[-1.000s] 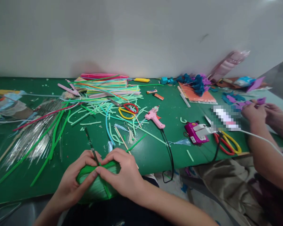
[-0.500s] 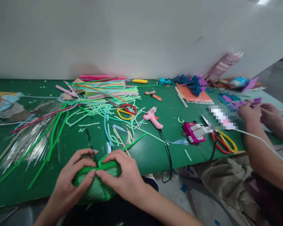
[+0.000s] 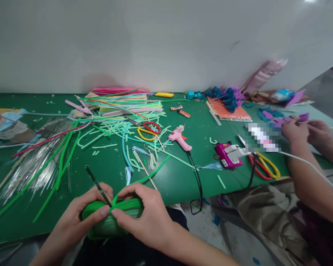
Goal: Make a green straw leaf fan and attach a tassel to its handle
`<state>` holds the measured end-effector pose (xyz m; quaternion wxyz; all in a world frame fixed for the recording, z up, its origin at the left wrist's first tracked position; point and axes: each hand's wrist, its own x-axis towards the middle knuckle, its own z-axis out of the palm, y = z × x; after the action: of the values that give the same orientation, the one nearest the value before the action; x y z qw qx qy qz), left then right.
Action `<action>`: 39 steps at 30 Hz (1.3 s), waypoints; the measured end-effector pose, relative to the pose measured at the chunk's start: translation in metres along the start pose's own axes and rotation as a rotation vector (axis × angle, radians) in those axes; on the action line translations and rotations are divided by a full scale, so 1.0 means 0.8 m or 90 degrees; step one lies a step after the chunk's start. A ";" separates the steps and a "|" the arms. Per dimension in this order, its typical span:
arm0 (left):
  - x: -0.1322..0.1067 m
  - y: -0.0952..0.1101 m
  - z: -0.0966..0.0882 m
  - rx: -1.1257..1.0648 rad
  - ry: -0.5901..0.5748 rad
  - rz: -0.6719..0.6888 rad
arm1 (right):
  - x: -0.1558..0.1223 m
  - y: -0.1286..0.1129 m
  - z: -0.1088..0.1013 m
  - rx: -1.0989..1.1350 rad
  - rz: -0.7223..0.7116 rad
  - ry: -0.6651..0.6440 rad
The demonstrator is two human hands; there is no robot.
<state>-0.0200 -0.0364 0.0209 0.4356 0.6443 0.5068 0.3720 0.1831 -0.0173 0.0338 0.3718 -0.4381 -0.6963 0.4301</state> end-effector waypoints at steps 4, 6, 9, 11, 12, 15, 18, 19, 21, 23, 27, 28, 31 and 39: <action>0.010 0.001 -0.006 -0.013 -0.035 -0.049 | -0.002 0.003 0.006 -0.069 -0.164 0.038; 0.013 0.003 -0.005 -0.004 -0.027 -0.071 | -0.002 0.003 0.009 -0.145 -0.222 0.046; 0.015 0.007 -0.003 0.023 0.000 -0.132 | 0.001 -0.003 0.008 -0.302 -0.290 0.038; 0.014 0.007 -0.002 0.029 -0.003 -0.176 | 0.005 -0.006 0.005 -0.347 -0.304 0.009; 0.014 0.006 -0.002 0.025 -0.009 -0.193 | 0.007 -0.007 0.004 -0.328 -0.291 -0.006; 0.011 0.002 0.000 -0.012 -0.016 -0.223 | 0.012 -0.006 0.002 -0.164 -0.185 -0.018; 0.006 -0.001 0.009 -0.117 0.067 -0.278 | 0.012 -0.004 0.002 -0.035 -0.096 0.006; 0.004 -0.001 0.014 -0.163 0.100 -0.294 | 0.011 -0.004 0.003 -0.015 -0.080 0.005; -0.001 0.003 0.024 -0.237 0.147 -0.305 | 0.007 -0.004 0.003 0.009 -0.067 -0.009; -0.006 0.009 0.032 -0.269 0.176 -0.289 | 0.003 -0.004 0.002 0.028 -0.084 -0.024; -0.010 0.027 0.037 -0.272 0.239 -0.224 | 0.007 -0.012 -0.005 0.034 -0.172 -0.016; -0.009 0.032 0.035 -0.254 0.254 -0.197 | 0.012 -0.018 -0.009 0.025 -0.196 -0.012; 0.007 0.046 0.025 -0.151 0.315 -0.087 | 0.034 -0.041 -0.027 -0.027 -0.242 -0.026; 0.088 0.054 -0.047 0.093 0.205 0.248 | 0.097 -0.063 -0.053 -0.125 -0.424 0.012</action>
<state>-0.0259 0.0343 0.0768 0.2217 0.6918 0.4618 0.5089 0.1801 0.0541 0.1063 0.4540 -0.2244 -0.8358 0.2122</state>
